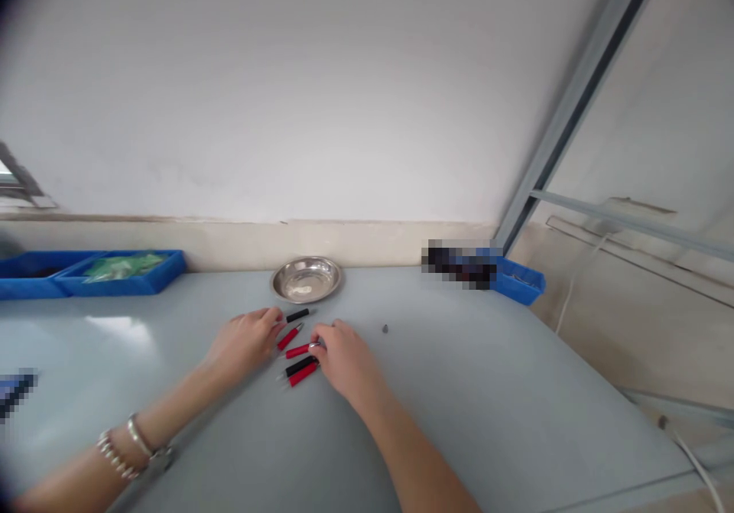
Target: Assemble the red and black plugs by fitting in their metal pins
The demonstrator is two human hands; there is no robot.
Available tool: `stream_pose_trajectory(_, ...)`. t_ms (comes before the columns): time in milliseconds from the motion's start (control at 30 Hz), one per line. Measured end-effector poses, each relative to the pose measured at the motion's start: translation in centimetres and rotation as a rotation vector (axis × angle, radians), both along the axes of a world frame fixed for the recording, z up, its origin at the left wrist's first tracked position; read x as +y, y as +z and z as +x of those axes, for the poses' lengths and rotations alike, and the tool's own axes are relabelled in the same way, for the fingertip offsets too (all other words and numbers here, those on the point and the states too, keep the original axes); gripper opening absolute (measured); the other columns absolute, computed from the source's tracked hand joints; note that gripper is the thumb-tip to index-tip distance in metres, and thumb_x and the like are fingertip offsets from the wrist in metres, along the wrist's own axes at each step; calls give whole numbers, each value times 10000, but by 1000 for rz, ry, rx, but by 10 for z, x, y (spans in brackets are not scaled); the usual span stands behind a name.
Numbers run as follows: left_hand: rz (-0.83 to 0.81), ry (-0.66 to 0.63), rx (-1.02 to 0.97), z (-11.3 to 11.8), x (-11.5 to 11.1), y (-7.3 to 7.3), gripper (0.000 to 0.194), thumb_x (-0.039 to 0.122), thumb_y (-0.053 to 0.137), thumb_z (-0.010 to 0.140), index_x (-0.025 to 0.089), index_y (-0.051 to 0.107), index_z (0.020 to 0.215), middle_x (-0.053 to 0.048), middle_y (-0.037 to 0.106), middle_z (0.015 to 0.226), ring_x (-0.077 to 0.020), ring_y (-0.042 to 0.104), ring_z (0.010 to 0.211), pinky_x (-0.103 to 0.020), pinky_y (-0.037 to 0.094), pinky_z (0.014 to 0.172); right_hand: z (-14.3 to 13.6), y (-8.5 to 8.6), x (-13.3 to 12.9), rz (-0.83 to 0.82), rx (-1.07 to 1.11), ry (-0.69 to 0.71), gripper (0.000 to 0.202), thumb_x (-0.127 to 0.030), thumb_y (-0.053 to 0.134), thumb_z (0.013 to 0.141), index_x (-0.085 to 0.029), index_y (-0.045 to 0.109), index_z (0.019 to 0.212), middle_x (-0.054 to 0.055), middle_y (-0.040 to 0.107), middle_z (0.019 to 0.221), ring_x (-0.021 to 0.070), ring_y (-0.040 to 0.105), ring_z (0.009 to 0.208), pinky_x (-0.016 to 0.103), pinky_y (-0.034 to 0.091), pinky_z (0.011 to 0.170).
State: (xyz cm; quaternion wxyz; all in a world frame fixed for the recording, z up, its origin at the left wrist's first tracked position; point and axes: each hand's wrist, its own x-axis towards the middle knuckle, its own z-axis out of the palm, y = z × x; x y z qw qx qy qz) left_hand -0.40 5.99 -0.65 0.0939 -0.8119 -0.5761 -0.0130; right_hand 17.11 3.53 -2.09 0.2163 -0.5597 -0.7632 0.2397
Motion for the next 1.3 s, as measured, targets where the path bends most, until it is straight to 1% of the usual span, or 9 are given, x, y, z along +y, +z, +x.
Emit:
stream_pose_trajectory(100, 10, 40, -71, -2, -14, 4, 209, 219, 310, 872, 170, 506, 816, -67, 629, 807, -202, 609, 677, -260, 374, 522, 0, 2, -1, 23, -40, -24, 149, -212, 480, 821, -216, 564, 944, 26, 537, 861, 133, 531, 722, 225, 361, 620)
stream_pose_trajectory(200, 38, 45, -196, -5, -23, 2, 214, 229, 299, 878, 177, 499, 822, -46, 605, 793, -178, 589, 641, -250, 353, 507, 0, 4, 0, 73, -159, -109, 167, -236, 469, 828, -216, 539, 978, 36, 541, 886, 146, 544, 717, 235, 353, 588)
stream_pose_trajectory(400, 65, 6, -377, -10, -30, -11, 220, 271, 274, 887, 191, 476, 853, -32, 584, 835, -156, 563, 624, -252, 374, 540, 19, 9, 8, 117, -388, -396, 155, -260, 473, 824, -195, 542, 947, 73, 540, 919, 205, 560, 814, 263, 364, 615)
stream_pose_trajectory(500, 33, -2, -419, -11, -35, -10, 211, 277, 275, 886, 199, 466, 847, -28, 578, 836, -152, 557, 625, -256, 382, 549, 36, 15, 13, 99, -370, -583, 186, -267, 399, 860, -194, 534, 964, 76, 548, 925, 201, 567, 811, 269, 370, 620)
stream_pose_trajectory(600, 21, -9, -425, -9, -40, -6, 219, 274, 261, 890, 203, 462, 844, -21, 576, 831, -145, 542, 600, -254, 376, 533, 47, 19, 15, 30, -381, -663, 208, -272, 358, 873, -195, 538, 943, 69, 569, 886, 209, 572, 813, 273, 372, 605)
stream_pose_trajectory(867, 73, -57, -387, -8, -42, -6, 242, 261, 249, 888, 193, 479, 858, -32, 575, 818, -143, 522, 589, -263, 368, 524, 48, 3, 18, -93, -488, -603, 202, -262, 430, 832, -163, 544, 965, 114, 589, 914, 249, 585, 844, 313, 399, 645)
stream_pose_trajectory(967, 74, -68, -392, -8, -42, -6, 251, 265, 247, 888, 188, 483, 853, -39, 578, 824, -141, 518, 585, -264, 375, 528, 49, -3, 19, -97, -467, -582, 185, -202, 410, 822, -157, 549, 937, 125, 606, 891, 261, 592, 828, 319, 399, 629)
stream_pose_trajectory(1133, 87, -74, -404, -8, -42, -5, 266, 277, 240, 889, 185, 488, 858, -40, 577, 824, -141, 528, 600, -262, 385, 538, 51, -8, 20, -74, -412, -558, 267, -60, 349, 774, -159, 546, 923, 142, 610, 849, 257, 599, 785, 319, 388, 597)
stream_pose_trajectory(1300, 65, -96, -414, -8, -42, -6, 265, 284, 238, 891, 184, 481, 853, -39, 565, 829, -147, 537, 616, -262, 392, 547, 49, -4, 24, -28, -282, -497, 236, -62, 352, 765, -147, 531, 893, 119, 597, 797, 217, 574, 750, 299, 386, 615)
